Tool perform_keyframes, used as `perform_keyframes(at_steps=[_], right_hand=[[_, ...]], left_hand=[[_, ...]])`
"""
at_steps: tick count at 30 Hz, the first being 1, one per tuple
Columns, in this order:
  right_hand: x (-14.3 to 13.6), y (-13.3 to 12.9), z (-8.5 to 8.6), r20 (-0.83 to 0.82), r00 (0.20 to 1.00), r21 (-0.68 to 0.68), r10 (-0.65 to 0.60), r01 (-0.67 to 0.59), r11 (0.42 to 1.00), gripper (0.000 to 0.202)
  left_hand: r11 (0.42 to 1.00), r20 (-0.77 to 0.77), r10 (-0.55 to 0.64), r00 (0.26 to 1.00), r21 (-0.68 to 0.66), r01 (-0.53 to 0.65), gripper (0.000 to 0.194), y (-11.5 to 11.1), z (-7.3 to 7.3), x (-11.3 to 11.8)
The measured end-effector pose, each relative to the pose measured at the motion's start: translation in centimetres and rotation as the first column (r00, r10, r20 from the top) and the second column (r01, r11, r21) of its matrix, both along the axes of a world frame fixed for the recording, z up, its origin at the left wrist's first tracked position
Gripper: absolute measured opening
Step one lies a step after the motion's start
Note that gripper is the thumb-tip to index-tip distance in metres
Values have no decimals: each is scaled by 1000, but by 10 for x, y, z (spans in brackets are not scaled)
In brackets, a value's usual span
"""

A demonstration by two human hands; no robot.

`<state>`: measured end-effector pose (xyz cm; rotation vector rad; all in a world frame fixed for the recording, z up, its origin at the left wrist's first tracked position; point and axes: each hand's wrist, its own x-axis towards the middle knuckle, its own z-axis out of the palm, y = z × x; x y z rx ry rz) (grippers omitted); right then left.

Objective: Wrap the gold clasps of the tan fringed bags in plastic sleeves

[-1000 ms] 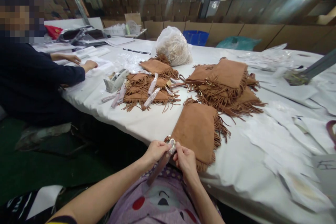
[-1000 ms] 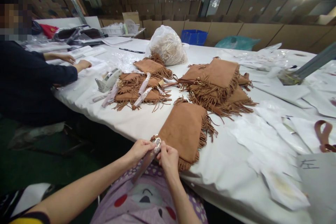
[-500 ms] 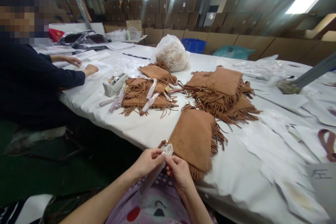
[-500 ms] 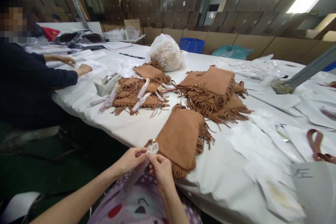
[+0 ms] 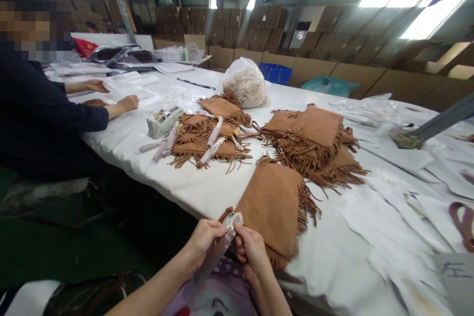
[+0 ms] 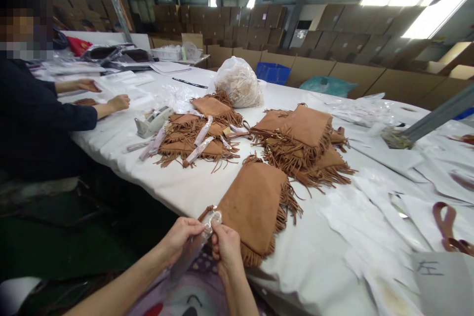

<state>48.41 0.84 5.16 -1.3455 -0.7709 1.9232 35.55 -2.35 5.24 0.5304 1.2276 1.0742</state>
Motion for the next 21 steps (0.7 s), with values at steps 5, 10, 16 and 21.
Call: perform_keyframes(at_steps=[5,10,16,21], right_hand=[[-4,0,-5,58,998,23,-10,9,1000,59],[4,1,-1,58,993,31,107,-109,994,53],[1,1,-2,72,996,53,60,-63,997,43],[-1,0,-4,87,996,61,32,-38,997,40]], left_hand=[[998,-112,58,992,32,-55,38,-1,-5,6],[993,-214,84,973,103,-63,47,-4,-9,5],[994,-167,19,986,106,-1,51,-5,4,7],[979,-129,137,982,170,-115,41,-4,4,12]])
